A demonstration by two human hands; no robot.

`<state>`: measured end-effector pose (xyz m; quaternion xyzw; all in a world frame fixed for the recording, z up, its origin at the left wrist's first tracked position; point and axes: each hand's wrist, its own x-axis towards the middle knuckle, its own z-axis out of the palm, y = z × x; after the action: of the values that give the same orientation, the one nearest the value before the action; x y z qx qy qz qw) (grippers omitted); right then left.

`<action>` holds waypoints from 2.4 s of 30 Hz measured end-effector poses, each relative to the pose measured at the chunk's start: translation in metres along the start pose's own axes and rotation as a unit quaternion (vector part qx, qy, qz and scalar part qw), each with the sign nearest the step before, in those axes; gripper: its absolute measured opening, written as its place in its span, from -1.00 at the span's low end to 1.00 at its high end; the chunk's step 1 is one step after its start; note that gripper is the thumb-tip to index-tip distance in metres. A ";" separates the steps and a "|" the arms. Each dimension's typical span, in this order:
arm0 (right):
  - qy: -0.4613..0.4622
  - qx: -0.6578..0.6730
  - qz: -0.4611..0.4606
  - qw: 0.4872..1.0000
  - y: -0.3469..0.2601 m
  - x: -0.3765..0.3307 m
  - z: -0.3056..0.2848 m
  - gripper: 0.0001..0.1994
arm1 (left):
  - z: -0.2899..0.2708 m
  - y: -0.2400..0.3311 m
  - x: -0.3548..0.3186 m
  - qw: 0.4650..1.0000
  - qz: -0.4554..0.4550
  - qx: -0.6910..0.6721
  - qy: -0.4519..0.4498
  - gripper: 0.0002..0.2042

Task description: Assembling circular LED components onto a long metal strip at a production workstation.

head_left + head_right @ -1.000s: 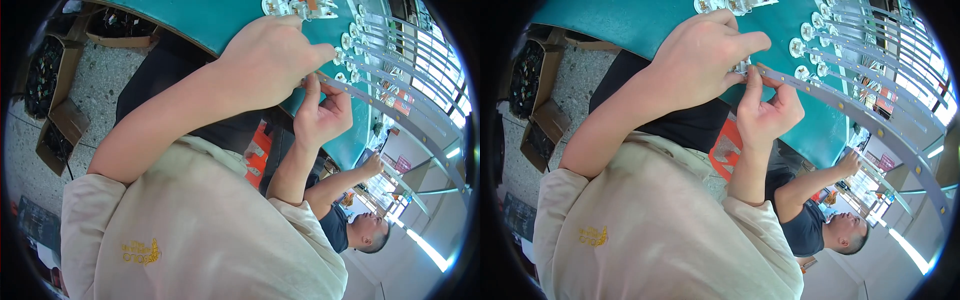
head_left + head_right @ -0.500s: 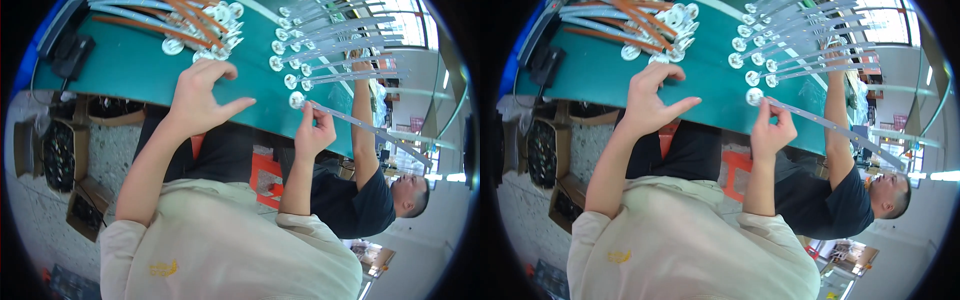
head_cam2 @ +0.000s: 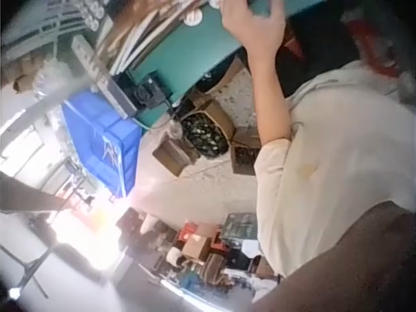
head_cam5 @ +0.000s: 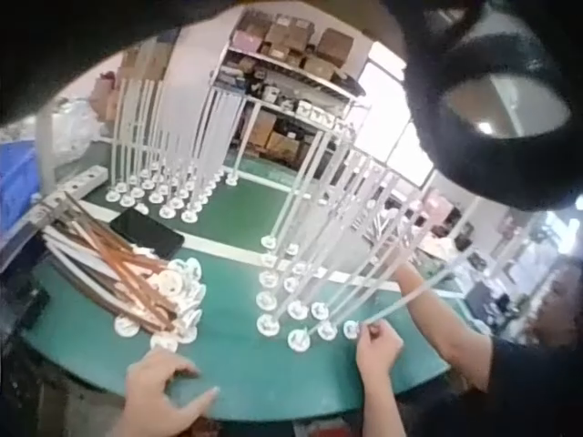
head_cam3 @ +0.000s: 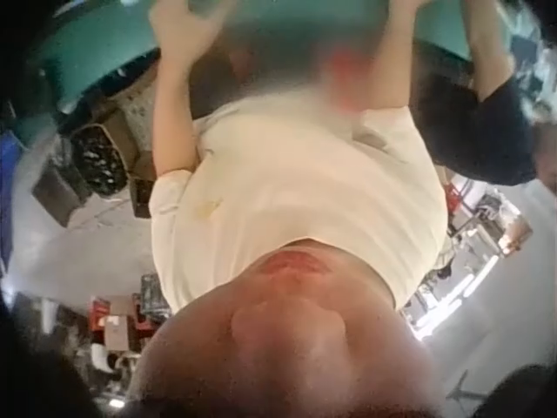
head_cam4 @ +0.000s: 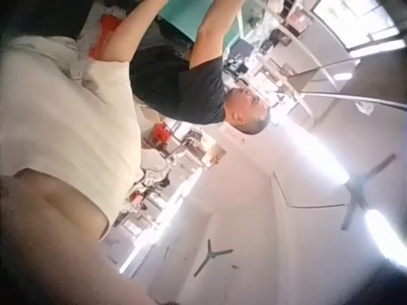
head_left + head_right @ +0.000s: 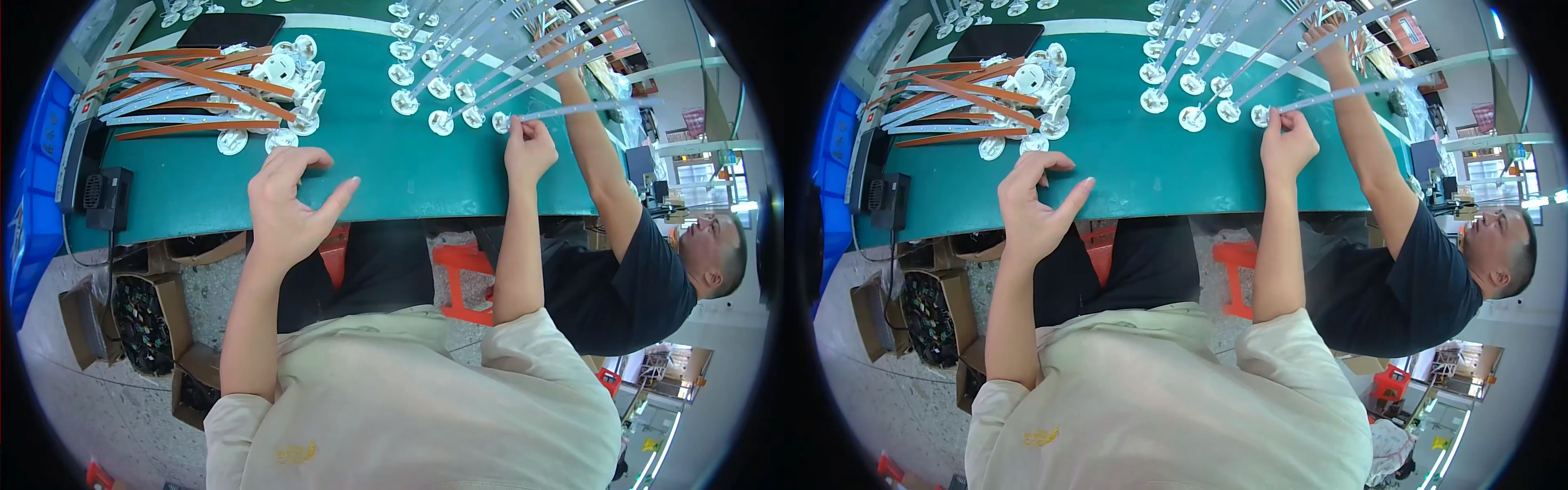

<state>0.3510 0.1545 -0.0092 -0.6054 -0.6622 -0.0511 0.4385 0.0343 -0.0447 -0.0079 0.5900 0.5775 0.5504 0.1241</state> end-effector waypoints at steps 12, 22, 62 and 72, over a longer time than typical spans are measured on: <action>0.028 0.036 0.007 0.999 -0.044 -0.039 -0.021 -0.87 | 0.000 -0.006 -0.002 1.000 0.018 -0.007 0.012 -0.76; -0.144 0.245 -0.202 0.937 -0.206 -0.066 -0.006 -0.87 | -0.003 -0.009 -0.002 0.999 0.040 -0.024 0.015 -0.75; -0.313 0.371 0.006 0.874 -0.184 -0.100 -0.044 -0.88 | 0.013 0.002 -0.013 0.998 0.040 0.013 -0.039 -0.69; -0.244 0.368 -0.012 0.897 -0.174 -0.120 -0.041 -0.87 | 0.007 -0.001 -0.013 0.993 0.040 0.017 -0.108 -0.88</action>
<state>0.2112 -0.0068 0.0191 -0.3862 -0.7271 0.3407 0.4540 0.0425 -0.0521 -0.0181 0.6706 0.5456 0.4786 0.1534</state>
